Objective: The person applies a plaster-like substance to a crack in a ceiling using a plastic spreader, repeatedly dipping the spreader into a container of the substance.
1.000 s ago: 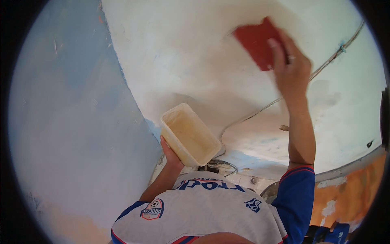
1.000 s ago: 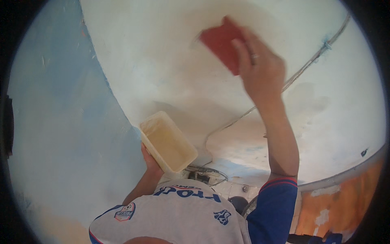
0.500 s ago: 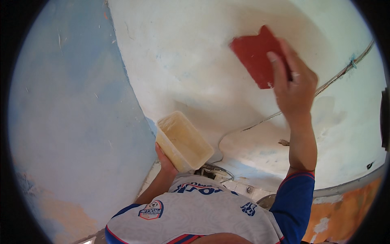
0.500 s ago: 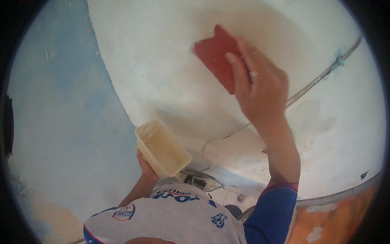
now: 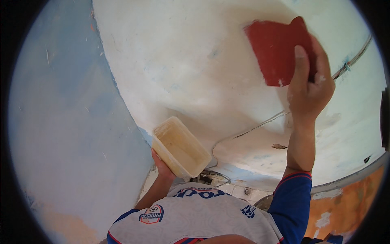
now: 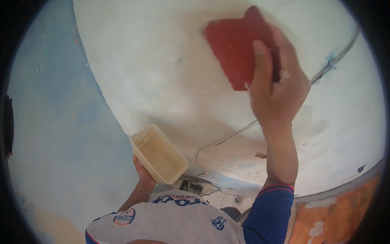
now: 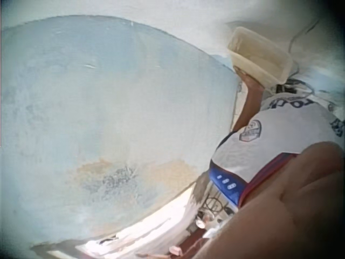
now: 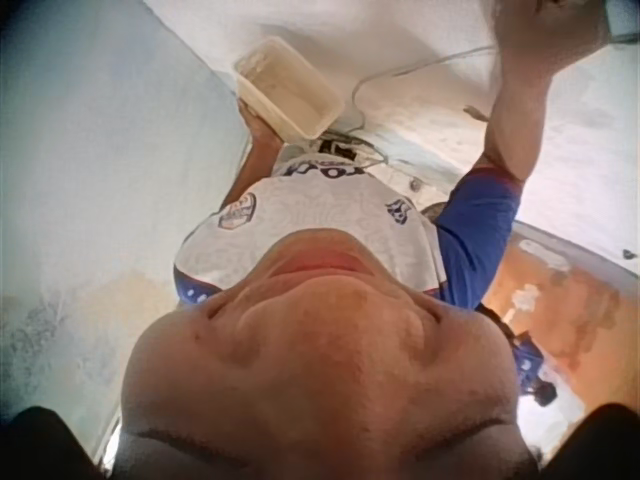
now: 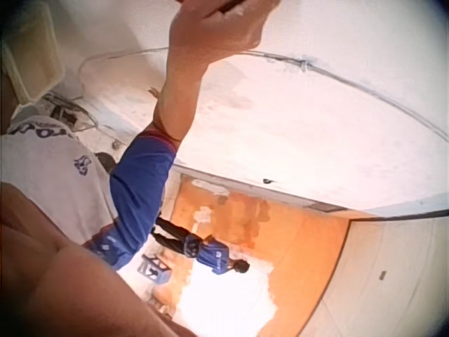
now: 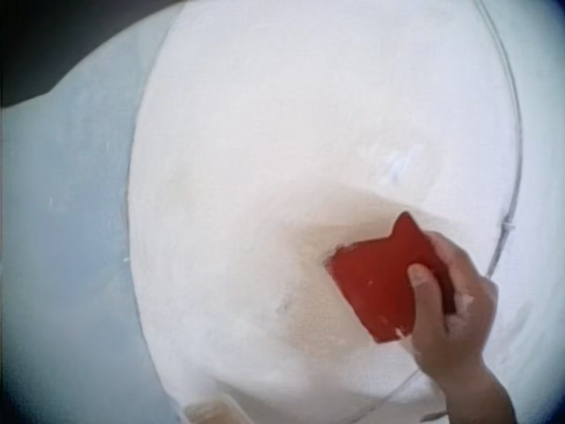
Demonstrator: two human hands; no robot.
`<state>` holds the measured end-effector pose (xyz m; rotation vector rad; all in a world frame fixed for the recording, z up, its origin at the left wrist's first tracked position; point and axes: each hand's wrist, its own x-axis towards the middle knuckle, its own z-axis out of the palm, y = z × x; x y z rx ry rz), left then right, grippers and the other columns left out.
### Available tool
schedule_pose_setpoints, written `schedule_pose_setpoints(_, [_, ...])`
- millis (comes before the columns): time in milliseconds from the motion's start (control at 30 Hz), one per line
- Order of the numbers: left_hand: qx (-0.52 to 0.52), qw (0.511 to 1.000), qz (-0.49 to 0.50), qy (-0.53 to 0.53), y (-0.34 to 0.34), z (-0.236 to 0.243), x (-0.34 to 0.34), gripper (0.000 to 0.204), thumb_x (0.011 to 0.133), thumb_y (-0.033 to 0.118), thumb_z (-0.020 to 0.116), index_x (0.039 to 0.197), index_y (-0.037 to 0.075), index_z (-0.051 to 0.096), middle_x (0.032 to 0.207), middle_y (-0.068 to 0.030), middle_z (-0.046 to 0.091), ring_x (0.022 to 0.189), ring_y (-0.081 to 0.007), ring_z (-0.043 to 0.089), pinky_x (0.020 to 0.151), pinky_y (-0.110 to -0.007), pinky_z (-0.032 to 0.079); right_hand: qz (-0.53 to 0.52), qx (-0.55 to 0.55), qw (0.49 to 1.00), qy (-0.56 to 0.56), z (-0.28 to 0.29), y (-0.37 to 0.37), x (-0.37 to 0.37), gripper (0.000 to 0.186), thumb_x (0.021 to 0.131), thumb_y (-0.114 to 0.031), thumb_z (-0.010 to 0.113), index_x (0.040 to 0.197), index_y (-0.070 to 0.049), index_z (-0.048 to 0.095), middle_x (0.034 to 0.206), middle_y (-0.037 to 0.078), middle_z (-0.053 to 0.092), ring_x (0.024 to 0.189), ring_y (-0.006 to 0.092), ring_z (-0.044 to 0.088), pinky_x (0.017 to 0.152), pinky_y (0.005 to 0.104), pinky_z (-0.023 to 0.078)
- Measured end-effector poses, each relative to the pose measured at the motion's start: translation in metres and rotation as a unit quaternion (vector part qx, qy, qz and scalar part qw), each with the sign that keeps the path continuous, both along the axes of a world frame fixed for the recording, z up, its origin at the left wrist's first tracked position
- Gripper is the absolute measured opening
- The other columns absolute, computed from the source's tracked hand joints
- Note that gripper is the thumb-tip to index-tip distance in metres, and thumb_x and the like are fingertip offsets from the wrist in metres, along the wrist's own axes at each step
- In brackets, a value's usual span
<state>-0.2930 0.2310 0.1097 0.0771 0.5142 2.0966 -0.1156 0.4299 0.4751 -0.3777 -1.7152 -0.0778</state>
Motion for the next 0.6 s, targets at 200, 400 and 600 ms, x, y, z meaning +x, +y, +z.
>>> schedule_pose_setpoints(200, [0.023,1.0,-0.016,0.01,-0.004,-0.002,0.0,0.083,0.1,0.076,0.017,0.16,0.021,0.036,0.158,-0.008,0.047,0.141,-0.0333,0.05,0.115,-0.052,0.044,-0.064,0.138,0.978,-0.145,-0.003,0.007,-0.007,0.026,0.102,-0.012,0.066,0.125,0.0,0.07,0.105,0.012,0.078,0.088,0.0136,0.075,0.076,0.0328,0.06])
schedule_pose_setpoints(400, [0.039,0.999,-0.016,0.008,-0.005,-0.004,-0.003,0.083,0.1,0.076,0.017,0.161,0.021,0.033,0.159,-0.0085,0.045,0.141,-0.0335,0.049,0.115,-0.053,0.044,-0.043,0.182,0.959,-0.214,-0.014,0.007,-0.012,0.026,0.098,-0.011,0.07,0.123,-0.007,0.071,0.108,0.014,0.076,0.084,0.0232,0.076,0.073,0.0325,0.059])
schedule_pose_setpoints(600, [-0.008,0.999,0.028,0.019,-0.015,-0.003,0.0,0.081,0.101,0.075,0.019,0.16,0.021,0.033,0.159,-0.0067,0.044,0.144,-0.0302,0.046,0.117,-0.048,0.042,0.053,-0.018,0.997,0.053,0.015,-0.001,-0.008,0.025,0.098,-0.012,0.07,0.122,-0.005,0.071,0.104,0.014,0.076,0.087,0.0223,0.077,0.075,0.0307,0.059])
